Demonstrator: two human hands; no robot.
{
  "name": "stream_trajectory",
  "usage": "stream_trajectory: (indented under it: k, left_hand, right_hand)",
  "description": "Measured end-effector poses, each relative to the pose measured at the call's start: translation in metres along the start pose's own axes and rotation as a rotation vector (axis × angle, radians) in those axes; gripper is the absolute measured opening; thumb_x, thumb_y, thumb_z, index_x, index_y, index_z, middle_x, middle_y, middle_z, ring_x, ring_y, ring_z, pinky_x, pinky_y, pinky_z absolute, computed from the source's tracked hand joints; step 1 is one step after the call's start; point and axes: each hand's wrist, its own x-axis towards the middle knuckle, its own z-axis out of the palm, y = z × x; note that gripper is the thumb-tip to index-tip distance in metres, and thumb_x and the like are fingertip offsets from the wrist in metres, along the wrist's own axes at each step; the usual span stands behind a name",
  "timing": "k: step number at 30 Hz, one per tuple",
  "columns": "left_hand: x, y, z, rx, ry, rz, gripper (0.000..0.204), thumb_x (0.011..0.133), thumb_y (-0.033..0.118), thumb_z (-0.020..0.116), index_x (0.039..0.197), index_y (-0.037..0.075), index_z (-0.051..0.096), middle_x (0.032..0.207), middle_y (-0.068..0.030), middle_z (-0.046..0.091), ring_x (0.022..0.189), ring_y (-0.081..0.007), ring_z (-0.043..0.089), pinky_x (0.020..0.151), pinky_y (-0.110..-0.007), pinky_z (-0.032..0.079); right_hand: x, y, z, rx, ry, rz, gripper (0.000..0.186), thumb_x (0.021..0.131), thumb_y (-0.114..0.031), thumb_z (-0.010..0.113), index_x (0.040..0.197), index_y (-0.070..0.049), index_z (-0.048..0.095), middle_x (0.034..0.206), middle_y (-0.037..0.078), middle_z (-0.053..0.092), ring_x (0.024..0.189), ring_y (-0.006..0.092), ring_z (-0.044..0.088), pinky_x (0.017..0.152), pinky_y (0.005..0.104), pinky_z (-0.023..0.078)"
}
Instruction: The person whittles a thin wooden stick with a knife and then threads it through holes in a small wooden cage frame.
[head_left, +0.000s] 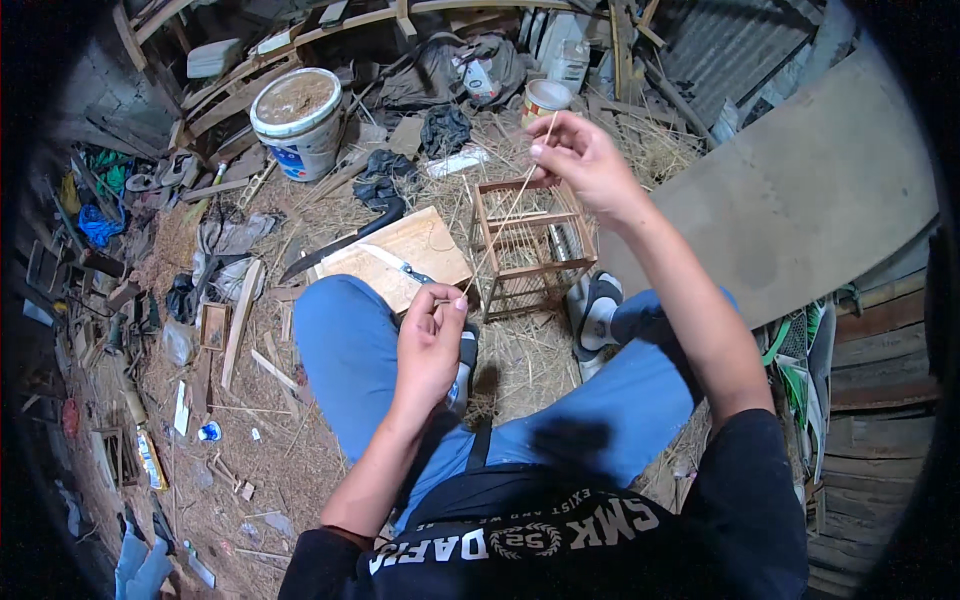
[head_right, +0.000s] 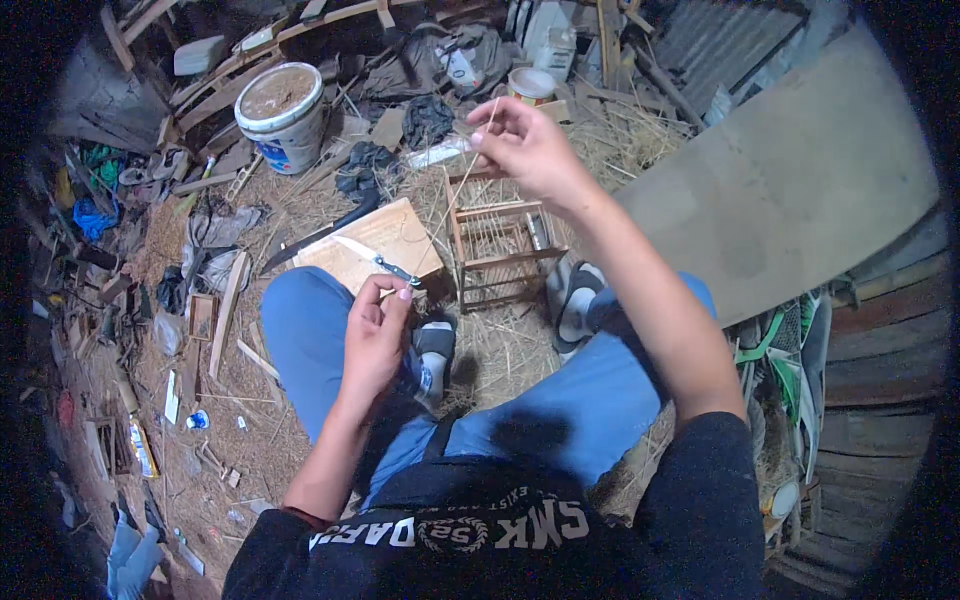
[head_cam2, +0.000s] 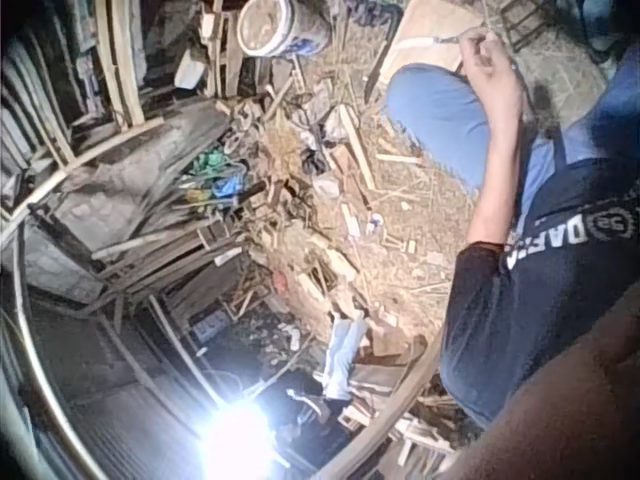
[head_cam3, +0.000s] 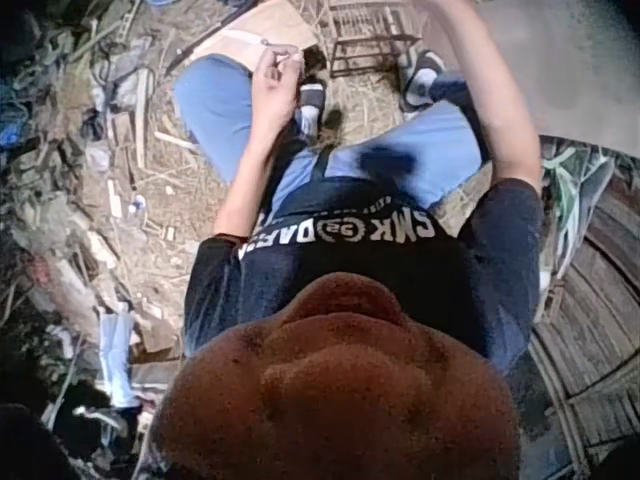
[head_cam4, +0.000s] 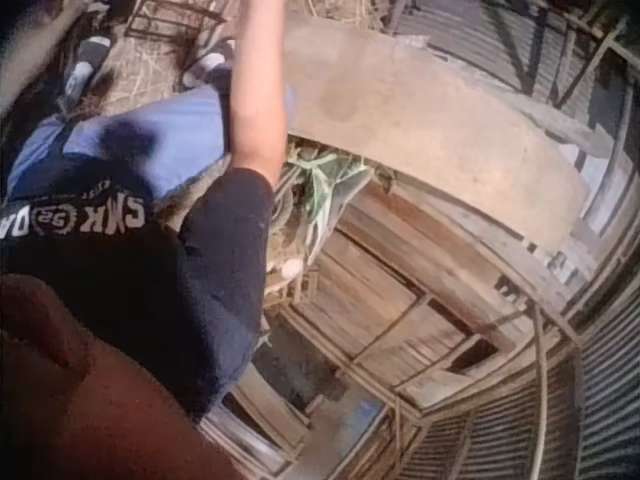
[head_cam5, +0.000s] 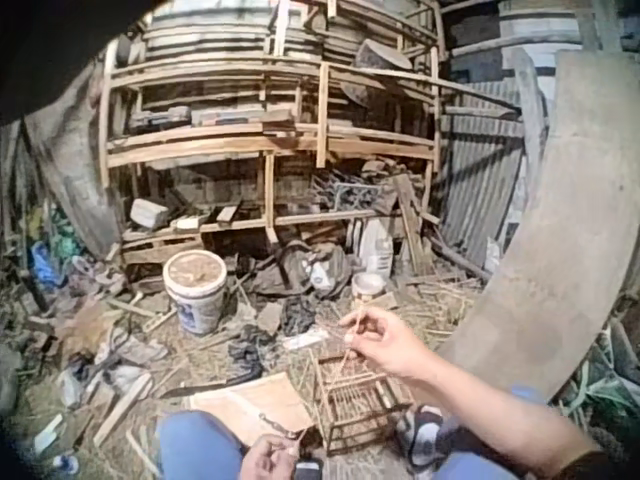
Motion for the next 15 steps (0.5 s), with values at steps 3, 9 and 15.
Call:
stream_trajectory:
  k: [3,9,15]
  left_hand:
    - [0.007,-0.001,0.009,0.032,0.020,-0.013,0.005,0.106,0.009,0.055,0.105,0.004,0.057,0.079,0.0077,0.048,0.070,-0.0002,0.038,0.059,-0.021,0.028]
    - [0.018,0.005,0.038,-0.070,0.006,-0.129,0.006,0.107,0.015,0.054,0.106,0.009,0.057,0.075,0.0083,0.047,0.060,-0.0005,0.036,0.049,-0.021,0.025]
    - [0.038,0.008,0.077,-0.222,-0.035,-0.249,0.006,0.108,0.021,0.053,0.107,0.015,0.053,0.063,0.0087,0.038,0.046,-0.0028,0.027,0.041,-0.024,0.020]
  right_hand:
    - [0.004,0.000,-0.013,0.027,-0.042,0.033,0.028,0.099,-0.010,0.066,0.125,-0.004,0.058,0.097,0.001,0.061,0.082,0.0090,0.064,0.076,0.0255,0.055]
    - [0.014,-0.006,-0.034,0.078,-0.097,-0.052,0.029,0.098,-0.011,0.069,0.123,-0.003,0.057,0.094,0.003,0.062,0.082,0.0110,0.066,0.072,0.0270,0.056]
    - [0.027,0.003,-0.067,0.116,-0.064,-0.130,0.031,0.096,-0.009,0.070,0.124,-0.003,0.056,0.091,0.004,0.063,0.080,0.0121,0.068,0.071,0.0266,0.056]
